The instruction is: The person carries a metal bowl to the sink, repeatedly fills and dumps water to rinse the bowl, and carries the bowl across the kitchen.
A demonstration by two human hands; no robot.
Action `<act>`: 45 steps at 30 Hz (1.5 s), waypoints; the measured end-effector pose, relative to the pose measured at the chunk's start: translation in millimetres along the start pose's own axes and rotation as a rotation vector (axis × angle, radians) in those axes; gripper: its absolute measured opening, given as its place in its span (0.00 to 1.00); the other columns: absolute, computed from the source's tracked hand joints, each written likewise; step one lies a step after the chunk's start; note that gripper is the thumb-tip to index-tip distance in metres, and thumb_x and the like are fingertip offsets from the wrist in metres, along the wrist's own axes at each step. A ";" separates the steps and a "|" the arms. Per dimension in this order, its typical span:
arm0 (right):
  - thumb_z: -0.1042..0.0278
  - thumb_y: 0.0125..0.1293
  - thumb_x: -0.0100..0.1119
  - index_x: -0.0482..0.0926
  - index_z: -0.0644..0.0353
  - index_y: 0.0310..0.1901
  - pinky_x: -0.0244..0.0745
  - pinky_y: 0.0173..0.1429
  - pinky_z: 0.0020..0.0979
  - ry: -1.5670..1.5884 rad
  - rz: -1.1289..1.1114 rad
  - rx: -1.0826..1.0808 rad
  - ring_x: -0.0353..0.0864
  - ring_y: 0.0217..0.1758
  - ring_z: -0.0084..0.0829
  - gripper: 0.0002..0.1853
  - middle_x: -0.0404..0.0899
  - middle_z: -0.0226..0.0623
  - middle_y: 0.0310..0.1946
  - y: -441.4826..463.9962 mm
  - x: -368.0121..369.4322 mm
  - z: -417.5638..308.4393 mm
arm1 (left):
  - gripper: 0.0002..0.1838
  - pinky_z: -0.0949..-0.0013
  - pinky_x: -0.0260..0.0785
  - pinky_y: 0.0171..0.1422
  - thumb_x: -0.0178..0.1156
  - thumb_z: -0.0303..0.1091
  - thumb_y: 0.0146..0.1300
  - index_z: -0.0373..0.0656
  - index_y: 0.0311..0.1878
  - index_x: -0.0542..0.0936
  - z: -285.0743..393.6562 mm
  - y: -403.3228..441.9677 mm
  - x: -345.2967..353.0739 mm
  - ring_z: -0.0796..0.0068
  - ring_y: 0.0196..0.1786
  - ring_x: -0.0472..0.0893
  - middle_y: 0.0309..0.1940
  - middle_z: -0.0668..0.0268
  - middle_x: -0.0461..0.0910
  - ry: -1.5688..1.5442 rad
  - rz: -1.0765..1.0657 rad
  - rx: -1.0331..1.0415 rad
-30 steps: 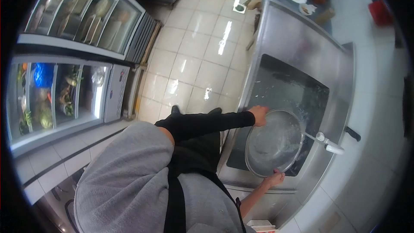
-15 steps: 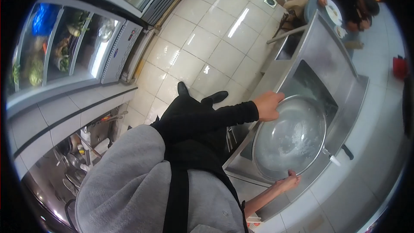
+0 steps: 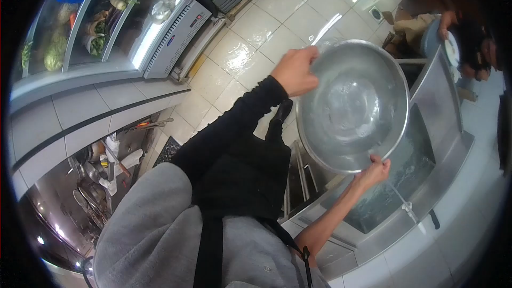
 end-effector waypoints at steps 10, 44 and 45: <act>0.90 0.41 0.51 0.64 0.58 0.21 0.62 0.35 0.23 -0.096 -0.194 -0.071 0.64 0.27 0.19 0.13 0.66 0.24 0.22 54.1 142.6 165.0 | 0.11 0.49 0.70 0.42 0.55 0.25 0.45 0.35 0.35 0.73 -213.3 30.8 33.2 0.39 0.37 0.78 0.28 0.44 0.77 -0.034 0.072 -0.274; 0.68 0.56 0.55 0.83 0.67 0.39 0.80 0.50 0.47 -1.363 -1.050 -1.140 0.84 0.48 0.52 0.14 0.83 0.55 0.41 -92.9 695.5 312.0 | 0.24 0.50 0.76 0.49 0.63 0.41 0.56 0.42 0.55 0.76 -703.4 -86.6 45.4 0.51 0.52 0.80 0.49 0.51 0.78 -0.091 -0.137 -0.763; 0.60 0.57 0.57 0.80 0.68 0.40 0.79 0.49 0.48 -1.356 -1.005 -1.247 0.84 0.43 0.54 0.18 0.83 0.56 0.38 -57.9 681.8 308.7 | 0.22 0.54 0.74 0.53 0.65 0.42 0.52 0.42 0.50 0.81 -684.7 -88.1 38.7 0.53 0.51 0.81 0.45 0.52 0.82 0.371 -0.198 -0.517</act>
Point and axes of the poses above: each hand's wrist, its own y-axis towards the middle knuckle, its own x-axis out of the palm, z = x × y, the point moved 4 cm from there along y, towards the middle knuckle
